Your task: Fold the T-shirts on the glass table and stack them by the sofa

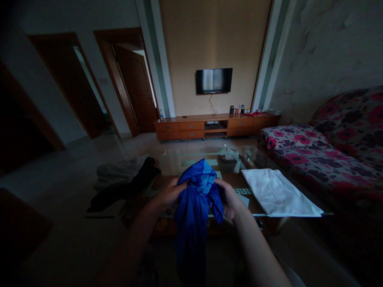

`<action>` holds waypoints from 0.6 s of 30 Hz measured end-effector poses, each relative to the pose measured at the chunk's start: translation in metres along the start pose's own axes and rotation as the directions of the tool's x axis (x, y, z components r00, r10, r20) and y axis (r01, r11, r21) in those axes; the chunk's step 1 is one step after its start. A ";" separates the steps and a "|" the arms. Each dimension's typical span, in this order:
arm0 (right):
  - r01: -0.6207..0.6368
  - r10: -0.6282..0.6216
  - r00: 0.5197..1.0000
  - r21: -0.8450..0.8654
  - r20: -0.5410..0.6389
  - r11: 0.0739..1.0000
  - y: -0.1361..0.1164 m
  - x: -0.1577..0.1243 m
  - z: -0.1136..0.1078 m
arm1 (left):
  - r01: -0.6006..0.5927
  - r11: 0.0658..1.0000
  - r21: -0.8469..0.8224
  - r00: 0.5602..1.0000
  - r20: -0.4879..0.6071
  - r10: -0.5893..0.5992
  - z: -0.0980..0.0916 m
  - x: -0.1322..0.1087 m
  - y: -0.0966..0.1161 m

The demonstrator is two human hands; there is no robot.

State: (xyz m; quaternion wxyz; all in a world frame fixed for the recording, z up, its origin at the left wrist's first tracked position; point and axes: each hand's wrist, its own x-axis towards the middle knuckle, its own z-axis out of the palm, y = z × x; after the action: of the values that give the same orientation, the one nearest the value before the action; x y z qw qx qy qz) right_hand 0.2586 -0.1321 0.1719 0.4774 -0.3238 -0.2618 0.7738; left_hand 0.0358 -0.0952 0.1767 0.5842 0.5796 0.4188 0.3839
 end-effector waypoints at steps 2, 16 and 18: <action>0.048 -0.049 0.999 0.039 0.023 0.998 -0.002 -0.004 -0.001 | -0.014 0.977 -0.211 0.999 -0.036 0.007 0.001 0.000 0.005; 0.346 -0.344 0.931 -0.004 -0.120 0.938 -0.002 0.005 -0.002 | 0.091 0.647 -0.757 0.996 0.065 -0.065 -0.026 0.006 0.026; 0.433 -0.439 0.885 -0.072 -0.157 0.898 -0.002 0.008 -0.003 | 0.104 0.627 -0.772 0.993 0.114 -0.025 -0.028 0.003 0.030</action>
State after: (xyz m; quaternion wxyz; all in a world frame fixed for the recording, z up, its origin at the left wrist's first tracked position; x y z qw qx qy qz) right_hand 0.2595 -0.1240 0.1699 0.6538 -0.3296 -0.2997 0.6116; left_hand 0.0121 -0.0818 0.2067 0.8086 0.2734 0.2058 0.4786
